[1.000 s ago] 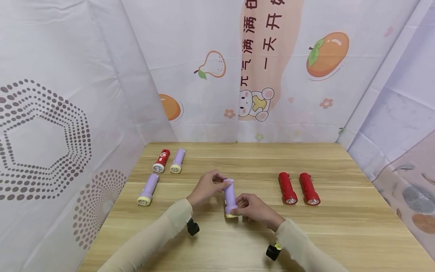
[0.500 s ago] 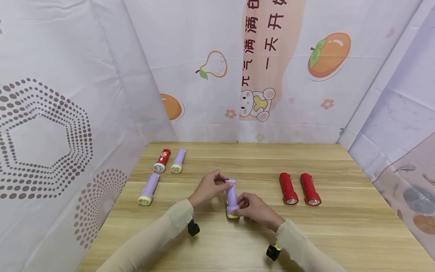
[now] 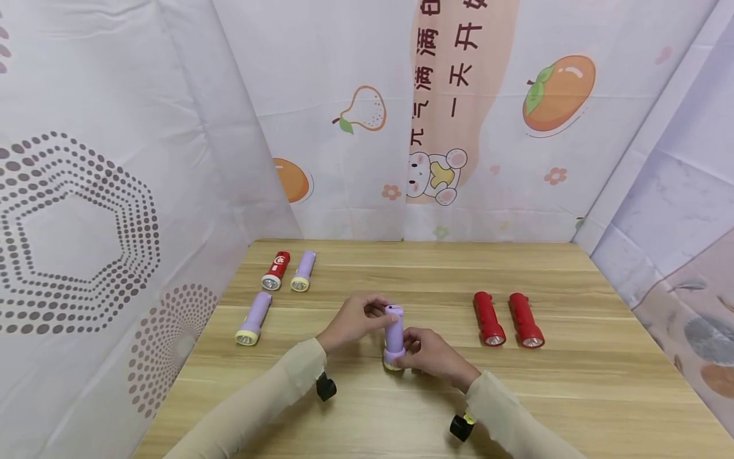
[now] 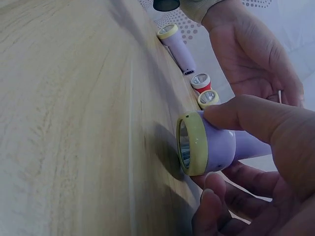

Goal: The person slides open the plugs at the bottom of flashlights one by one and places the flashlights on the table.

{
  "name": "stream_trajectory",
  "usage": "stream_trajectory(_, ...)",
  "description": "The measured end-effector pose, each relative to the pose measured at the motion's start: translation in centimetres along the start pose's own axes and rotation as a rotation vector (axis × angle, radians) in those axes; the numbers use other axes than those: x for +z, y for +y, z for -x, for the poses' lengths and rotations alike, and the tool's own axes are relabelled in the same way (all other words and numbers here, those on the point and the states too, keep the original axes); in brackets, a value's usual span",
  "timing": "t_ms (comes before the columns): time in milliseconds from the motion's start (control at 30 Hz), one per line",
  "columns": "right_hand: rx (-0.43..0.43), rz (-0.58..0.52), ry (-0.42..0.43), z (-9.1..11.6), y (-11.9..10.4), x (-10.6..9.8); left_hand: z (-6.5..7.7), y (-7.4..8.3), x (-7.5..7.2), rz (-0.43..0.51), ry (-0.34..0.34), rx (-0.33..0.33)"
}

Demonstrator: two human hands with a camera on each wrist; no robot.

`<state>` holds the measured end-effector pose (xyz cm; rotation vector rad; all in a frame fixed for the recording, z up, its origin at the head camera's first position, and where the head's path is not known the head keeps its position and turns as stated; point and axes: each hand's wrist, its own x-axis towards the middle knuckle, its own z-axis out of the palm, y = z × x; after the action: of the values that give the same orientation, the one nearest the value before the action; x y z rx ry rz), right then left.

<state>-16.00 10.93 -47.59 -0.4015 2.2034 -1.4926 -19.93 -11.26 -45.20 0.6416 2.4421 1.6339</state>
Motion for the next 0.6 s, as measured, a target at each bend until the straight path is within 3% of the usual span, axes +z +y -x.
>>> stream_trajectory(600,-0.066,0.138,-0.005,0.1,0.5,0.4,2.1,0.0,0.2,0.006,-0.118,0.102)
